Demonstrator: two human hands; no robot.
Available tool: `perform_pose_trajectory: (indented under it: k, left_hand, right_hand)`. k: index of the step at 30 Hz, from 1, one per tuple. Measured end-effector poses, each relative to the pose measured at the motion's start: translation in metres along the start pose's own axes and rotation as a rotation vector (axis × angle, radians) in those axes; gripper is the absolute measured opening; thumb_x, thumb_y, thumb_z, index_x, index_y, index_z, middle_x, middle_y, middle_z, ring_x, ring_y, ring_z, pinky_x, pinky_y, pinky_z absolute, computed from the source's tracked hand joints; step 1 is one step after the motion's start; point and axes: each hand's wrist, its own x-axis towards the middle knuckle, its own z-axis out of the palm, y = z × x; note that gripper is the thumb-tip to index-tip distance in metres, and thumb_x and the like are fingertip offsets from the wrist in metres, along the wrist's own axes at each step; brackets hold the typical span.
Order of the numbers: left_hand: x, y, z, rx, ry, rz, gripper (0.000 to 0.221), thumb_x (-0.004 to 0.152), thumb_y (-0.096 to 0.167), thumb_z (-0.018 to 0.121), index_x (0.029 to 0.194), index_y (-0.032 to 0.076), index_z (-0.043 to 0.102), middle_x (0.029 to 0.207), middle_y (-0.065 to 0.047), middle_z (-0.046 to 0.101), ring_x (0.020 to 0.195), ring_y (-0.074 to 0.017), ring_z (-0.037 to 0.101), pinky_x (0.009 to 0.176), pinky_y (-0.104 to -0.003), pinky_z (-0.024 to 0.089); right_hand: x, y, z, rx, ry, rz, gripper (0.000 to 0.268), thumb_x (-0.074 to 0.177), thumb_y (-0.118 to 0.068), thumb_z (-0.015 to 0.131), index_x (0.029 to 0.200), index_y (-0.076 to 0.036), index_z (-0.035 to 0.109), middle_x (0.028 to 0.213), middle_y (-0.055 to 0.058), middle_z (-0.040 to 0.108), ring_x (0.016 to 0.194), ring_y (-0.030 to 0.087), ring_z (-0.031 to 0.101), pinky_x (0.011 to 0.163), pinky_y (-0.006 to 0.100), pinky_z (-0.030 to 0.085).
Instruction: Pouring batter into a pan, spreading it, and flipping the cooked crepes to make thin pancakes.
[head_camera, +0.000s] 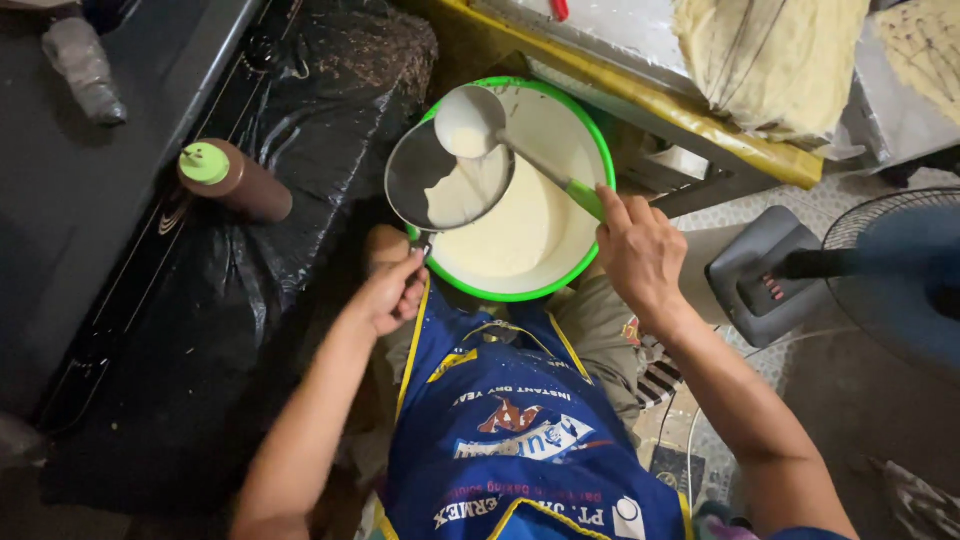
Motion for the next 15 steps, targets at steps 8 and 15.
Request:
perform_pose_trajectory:
  k: [8,15]
  left_hand:
    - [0.038,-0.07,0.052,-0.175,0.023,0.272,0.042,0.107,0.046,0.055,0.085,0.01,0.055,0.047,-0.007,0.047,0.027,-0.0153,0.045,0.026,-0.023,0.036]
    - [0.051,-0.052,0.063,-0.04,-0.014,0.198,0.044,0.106,0.045,0.055,0.083,0.007,0.057,0.047,-0.009,0.049,0.028,-0.0164,0.045,0.025,-0.027,0.036]
  right_hand:
    - [-0.017,0.0,-0.038,-0.188,0.074,-0.062,0.049,0.077,-0.03,0.068,0.125,-0.039,0.072,0.082,-0.007,0.055,0.067,0.012,0.061,0.056,0.025,0.05]
    - [-0.03,-0.02,-0.042,-0.102,-0.003,-0.03,0.04,0.081,-0.03,0.068,0.12,-0.033,0.073,0.083,-0.005,0.057,0.065,0.015,0.063,0.056,0.027,0.052]
